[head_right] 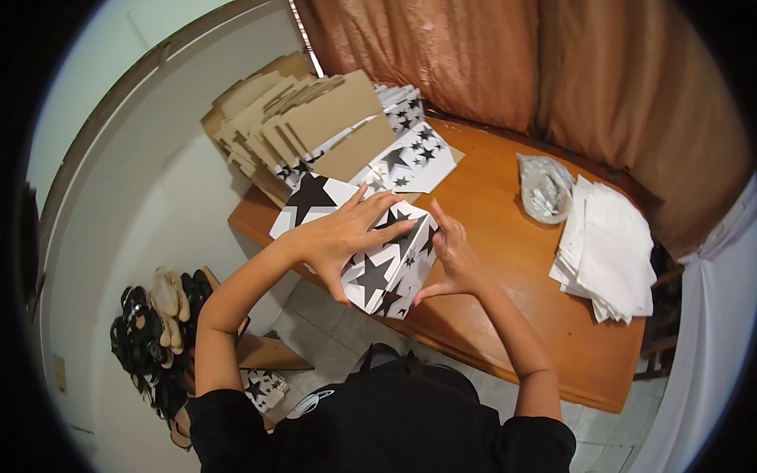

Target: The recorder folds flat-packed cardboard pieces into shoeboxes, places protective paper inside, and then stacks the assembled boxes on a shelf.

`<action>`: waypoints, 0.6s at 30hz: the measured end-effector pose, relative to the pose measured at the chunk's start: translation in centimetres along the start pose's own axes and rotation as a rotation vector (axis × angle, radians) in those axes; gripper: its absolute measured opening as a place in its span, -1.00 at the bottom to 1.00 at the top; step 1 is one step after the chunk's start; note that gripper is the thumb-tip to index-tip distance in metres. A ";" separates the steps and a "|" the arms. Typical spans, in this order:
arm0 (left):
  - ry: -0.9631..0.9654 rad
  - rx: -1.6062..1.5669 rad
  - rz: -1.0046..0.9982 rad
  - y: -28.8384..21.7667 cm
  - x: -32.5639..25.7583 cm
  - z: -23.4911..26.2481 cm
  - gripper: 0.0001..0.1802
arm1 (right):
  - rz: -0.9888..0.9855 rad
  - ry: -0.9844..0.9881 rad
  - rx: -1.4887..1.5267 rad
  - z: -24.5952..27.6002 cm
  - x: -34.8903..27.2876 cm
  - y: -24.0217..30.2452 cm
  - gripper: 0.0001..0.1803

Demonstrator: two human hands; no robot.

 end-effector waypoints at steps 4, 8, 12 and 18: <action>-0.052 -0.062 0.047 1.4 -2.1 1.4 0.52 | 0.140 0.168 -0.027 -0.3 2.8 -1.3 -0.06; -0.023 -0.099 0.058 3.2 -3.6 1.8 0.53 | 0.200 0.209 0.011 -1.3 7.4 -1.9 -0.31; -0.028 -0.142 0.077 6.7 -6.2 2.5 0.52 | 0.425 0.250 -0.136 -3.7 11.2 -2.9 -0.44; -0.372 0.201 0.255 12.2 -12.4 10.0 0.04 | 0.194 -0.044 -0.103 -5.7 15.9 -9.8 -0.31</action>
Point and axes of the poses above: each hand's wrist, its own x-axis towards the middle knuckle, its own z-axis out of the back of the hand, y = z × x, the point moved 7 cm from there along x, towards the middle knuckle, and after that the axes turned 13 degrees about z, right-handed, at the moved point
